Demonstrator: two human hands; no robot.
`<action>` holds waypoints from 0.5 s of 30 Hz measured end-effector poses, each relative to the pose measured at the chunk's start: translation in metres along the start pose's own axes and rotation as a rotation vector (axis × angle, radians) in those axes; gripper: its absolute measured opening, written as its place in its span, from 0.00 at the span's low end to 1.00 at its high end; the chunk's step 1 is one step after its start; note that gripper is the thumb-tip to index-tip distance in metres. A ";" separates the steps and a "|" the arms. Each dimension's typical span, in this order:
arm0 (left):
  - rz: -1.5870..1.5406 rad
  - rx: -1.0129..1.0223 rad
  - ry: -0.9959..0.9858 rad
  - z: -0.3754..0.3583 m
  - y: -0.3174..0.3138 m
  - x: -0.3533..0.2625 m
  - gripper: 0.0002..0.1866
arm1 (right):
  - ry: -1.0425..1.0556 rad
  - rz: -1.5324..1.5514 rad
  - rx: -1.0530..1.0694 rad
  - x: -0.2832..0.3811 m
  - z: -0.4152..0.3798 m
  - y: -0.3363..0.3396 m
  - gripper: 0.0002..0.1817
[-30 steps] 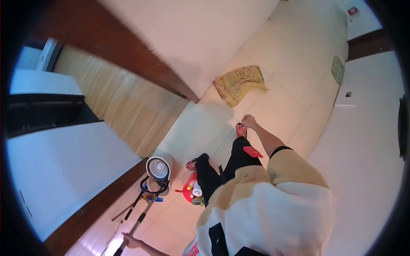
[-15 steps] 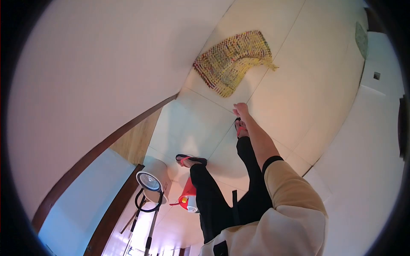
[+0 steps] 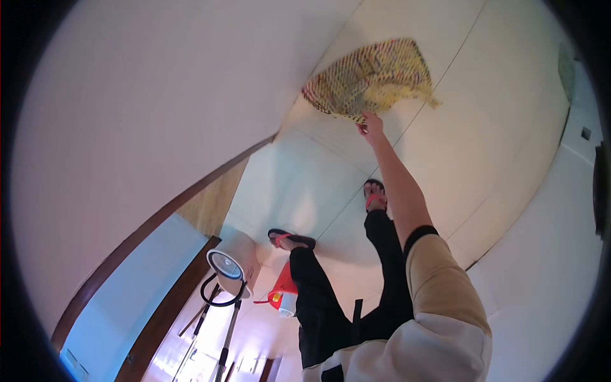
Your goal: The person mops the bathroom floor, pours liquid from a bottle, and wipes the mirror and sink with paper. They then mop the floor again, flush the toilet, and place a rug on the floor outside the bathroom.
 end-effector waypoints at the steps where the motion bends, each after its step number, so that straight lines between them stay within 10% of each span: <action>1: -0.010 -0.004 0.025 -0.004 -0.003 0.003 0.22 | 0.085 0.034 0.067 0.043 -0.027 -0.002 0.15; 10: -0.103 -0.046 0.250 -0.013 0.003 0.042 0.24 | 1.060 0.154 0.468 0.482 -0.363 0.047 0.17; 12: -0.135 -0.081 0.294 -0.008 0.012 0.048 0.24 | 0.683 0.275 0.827 0.475 -0.299 0.117 0.18; 13: -0.187 -0.107 0.322 0.001 0.008 0.046 0.25 | 0.807 -0.220 0.357 0.423 -0.221 0.183 0.22; 14: 0.478 -0.136 -0.328 0.010 0.016 0.047 0.23 | 0.690 -0.703 -0.071 0.372 -0.154 0.243 0.26; 15: 0.060 -0.142 0.075 0.011 0.007 0.054 0.22 | 0.835 -0.696 -0.078 0.316 -0.145 0.305 0.32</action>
Point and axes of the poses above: each hand's wrist, its own z-axis towards the middle knuckle, its own y-axis out of the back of the hand, x = y × z, the point moved 1 cm from there along z, towards the middle knuckle, and after that the axes turned 8 degrees about y, right-handed, at the moved point
